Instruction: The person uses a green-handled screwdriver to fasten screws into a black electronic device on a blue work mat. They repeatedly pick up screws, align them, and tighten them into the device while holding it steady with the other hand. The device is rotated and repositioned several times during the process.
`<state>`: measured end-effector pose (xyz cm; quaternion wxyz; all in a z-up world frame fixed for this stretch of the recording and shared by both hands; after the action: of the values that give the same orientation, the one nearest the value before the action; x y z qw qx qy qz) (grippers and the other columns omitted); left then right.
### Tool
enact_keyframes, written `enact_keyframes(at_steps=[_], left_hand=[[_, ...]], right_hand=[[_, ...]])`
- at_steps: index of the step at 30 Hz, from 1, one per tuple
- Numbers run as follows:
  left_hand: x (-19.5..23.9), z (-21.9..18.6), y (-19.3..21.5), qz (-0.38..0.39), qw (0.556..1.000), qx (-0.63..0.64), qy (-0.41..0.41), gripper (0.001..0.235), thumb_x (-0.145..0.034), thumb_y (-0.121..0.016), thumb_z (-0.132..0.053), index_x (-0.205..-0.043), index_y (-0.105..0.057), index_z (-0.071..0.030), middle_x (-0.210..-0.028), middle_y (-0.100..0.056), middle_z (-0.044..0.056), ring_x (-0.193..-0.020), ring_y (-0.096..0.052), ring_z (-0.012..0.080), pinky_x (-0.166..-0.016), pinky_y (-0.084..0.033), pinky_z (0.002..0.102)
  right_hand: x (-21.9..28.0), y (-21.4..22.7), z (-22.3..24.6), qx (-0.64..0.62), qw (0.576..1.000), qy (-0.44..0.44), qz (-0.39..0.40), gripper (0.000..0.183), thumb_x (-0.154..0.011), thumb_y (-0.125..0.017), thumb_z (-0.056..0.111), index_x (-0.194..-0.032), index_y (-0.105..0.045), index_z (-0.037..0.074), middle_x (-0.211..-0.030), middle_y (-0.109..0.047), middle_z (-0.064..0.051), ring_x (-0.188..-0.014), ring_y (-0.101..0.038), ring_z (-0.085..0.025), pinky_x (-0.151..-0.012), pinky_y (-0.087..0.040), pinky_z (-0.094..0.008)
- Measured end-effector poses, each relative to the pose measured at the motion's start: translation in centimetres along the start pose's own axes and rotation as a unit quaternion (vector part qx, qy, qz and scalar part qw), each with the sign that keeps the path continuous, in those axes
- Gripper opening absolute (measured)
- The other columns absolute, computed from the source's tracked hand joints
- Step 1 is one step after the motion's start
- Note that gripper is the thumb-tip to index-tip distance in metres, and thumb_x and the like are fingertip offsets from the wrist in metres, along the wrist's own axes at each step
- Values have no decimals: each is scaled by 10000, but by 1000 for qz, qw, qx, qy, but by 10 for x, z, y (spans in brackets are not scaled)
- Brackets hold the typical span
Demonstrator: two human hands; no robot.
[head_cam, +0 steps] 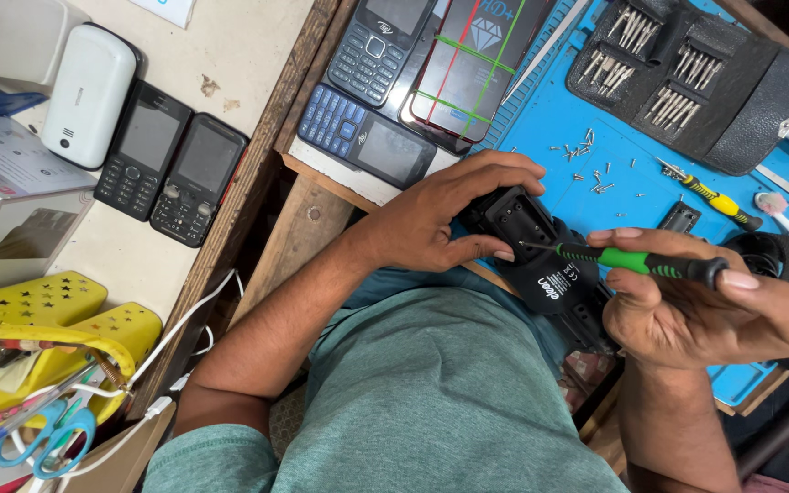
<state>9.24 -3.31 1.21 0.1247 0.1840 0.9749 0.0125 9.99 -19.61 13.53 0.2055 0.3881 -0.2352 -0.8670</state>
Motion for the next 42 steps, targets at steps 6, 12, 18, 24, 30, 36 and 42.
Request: enact_keyframes(at_steps=[6, 12, 18, 24, 30, 36, 42], left_hand=[[1, -3, 2, -5, 1000, 5, -7, 691, -933, -820, -367, -1519, -488, -211, -1568, -506, 54, -1496, -535, 275, -1280, -507, 470], [1, -22, 4, -6, 999, -1, -38, 334, -969, -812, -243, -1272, -684, -188, -1614, -442, 97, -1483, -480, 288, -1291, -488, 462], [2, -40, 4, -36, 996, -67, -48, 236, -877, -821, -162, -1093, -735, -121, -1540, -490, 115, -1503, -465, 353, -1264, -435, 498], [-1, -43, -2, -16, 994, -102, -25, 154, -847, -817, -163, -980, -757, -116, -1483, -568, 129, -1531, -428, 398, -1264, -417, 537], [-5, -37, -3, -27, 994, -103, 0, 168, -850, -825, -214, -963, -754, -113, -1433, -611, 128, -1508, -467, 396, -1243, -459, 529], [-8, -40, 0, -29, 995, -99, 14, 162, -864, -819, -178, -979, -762, -78, -1424, -602, 150, -1487, -489, 397, -1229, -461, 544], [-13, -45, 2, -27, 992, -124, 26, 203, -849, -843, -205, -960, -754, -60, -1399, -624, 160, -1466, -514, 402, -1211, -472, 523]], right_hand=[[-21, -13, 11, -101, 993, 2, 68, 410, -1037, -593, 31, -1231, -241, 113, -1059, -641, -294, -928, -762, -409, -811, -690, -467], [-31, -14, 26, -82, 996, -5, 44, 450, -934, -707, 24, -1170, -340, 137, -945, -635, -203, -913, -768, -341, -738, -646, -430], [-11, -18, 35, -58, 998, -35, 10, 616, -800, -892, 60, -1165, -421, 214, -1061, -659, -204, -927, -753, -356, -774, -657, -406], [-10, -32, 43, -127, 987, 28, 93, 575, -861, -763, -91, -1232, -402, 157, -1229, -623, -201, -1052, -735, -399, -860, -657, -483], [-8, -43, 15, -322, 893, -257, 178, 472, -777, -639, -45, -1243, -569, -14, -1240, -615, -320, -1024, -698, -445, -832, -623, -493], [-15, -34, 18, -194, 968, -97, 124, 336, -886, -741, 9, -1181, -580, 0, -1268, -645, -207, -1079, -743, -351, -886, -667, -409], [0, -35, 0, -333, 886, -277, 166, 423, -1041, -607, 306, -1285, -623, -39, -1327, -674, -256, -1014, -765, -331, -871, -641, -456]])
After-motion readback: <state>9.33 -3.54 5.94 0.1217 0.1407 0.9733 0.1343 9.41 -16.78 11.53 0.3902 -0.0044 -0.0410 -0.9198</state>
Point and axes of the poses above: each hand's wrist, its own x-axis away from the middle knuckle, its own y-axis out of the back of the hand, z = x × y, the point moved 10 cm from there along -x, towards the middle knuckle
